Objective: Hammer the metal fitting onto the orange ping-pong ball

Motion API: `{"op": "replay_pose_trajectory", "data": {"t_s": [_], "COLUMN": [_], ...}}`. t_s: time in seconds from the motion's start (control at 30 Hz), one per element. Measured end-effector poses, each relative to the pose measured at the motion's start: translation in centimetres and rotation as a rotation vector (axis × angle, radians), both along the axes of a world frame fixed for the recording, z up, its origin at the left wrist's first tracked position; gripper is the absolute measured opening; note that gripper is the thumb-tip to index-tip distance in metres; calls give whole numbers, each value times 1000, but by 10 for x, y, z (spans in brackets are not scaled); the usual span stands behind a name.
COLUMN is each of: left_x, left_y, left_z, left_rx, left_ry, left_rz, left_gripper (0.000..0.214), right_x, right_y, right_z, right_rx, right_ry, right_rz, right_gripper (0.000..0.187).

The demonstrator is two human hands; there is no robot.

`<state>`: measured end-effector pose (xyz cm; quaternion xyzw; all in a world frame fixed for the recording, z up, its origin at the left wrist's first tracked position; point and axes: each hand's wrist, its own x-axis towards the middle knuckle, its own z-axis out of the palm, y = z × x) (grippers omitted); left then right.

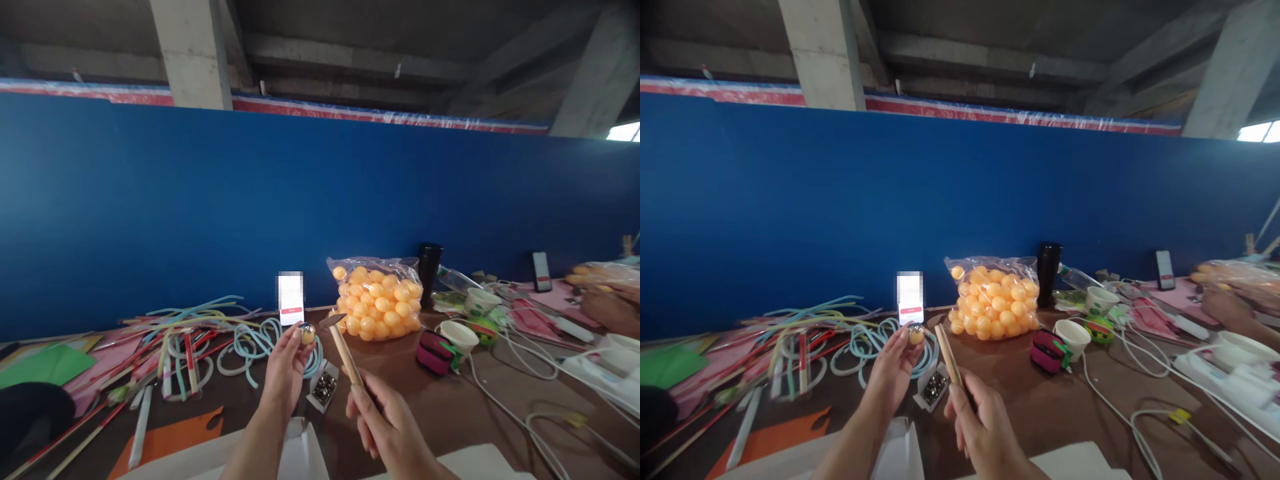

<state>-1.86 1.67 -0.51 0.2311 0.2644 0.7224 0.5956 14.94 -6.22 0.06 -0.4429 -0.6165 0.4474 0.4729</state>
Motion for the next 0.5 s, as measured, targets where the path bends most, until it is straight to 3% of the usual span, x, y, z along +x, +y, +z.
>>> {"op": "replay_pose_trajectory", "data": {"t_s": [0.5], "left_x": [1], "left_y": [-1], "left_z": [0], "left_rx": [-9], "left_ry": [-40], "left_rz": [-25], "left_gripper": [25], "right_x": [-2], "right_y": [-2], "right_z": [1], "right_rx": [45], "right_ry": [-126], "right_rz": [73], "right_gripper": [38]}}
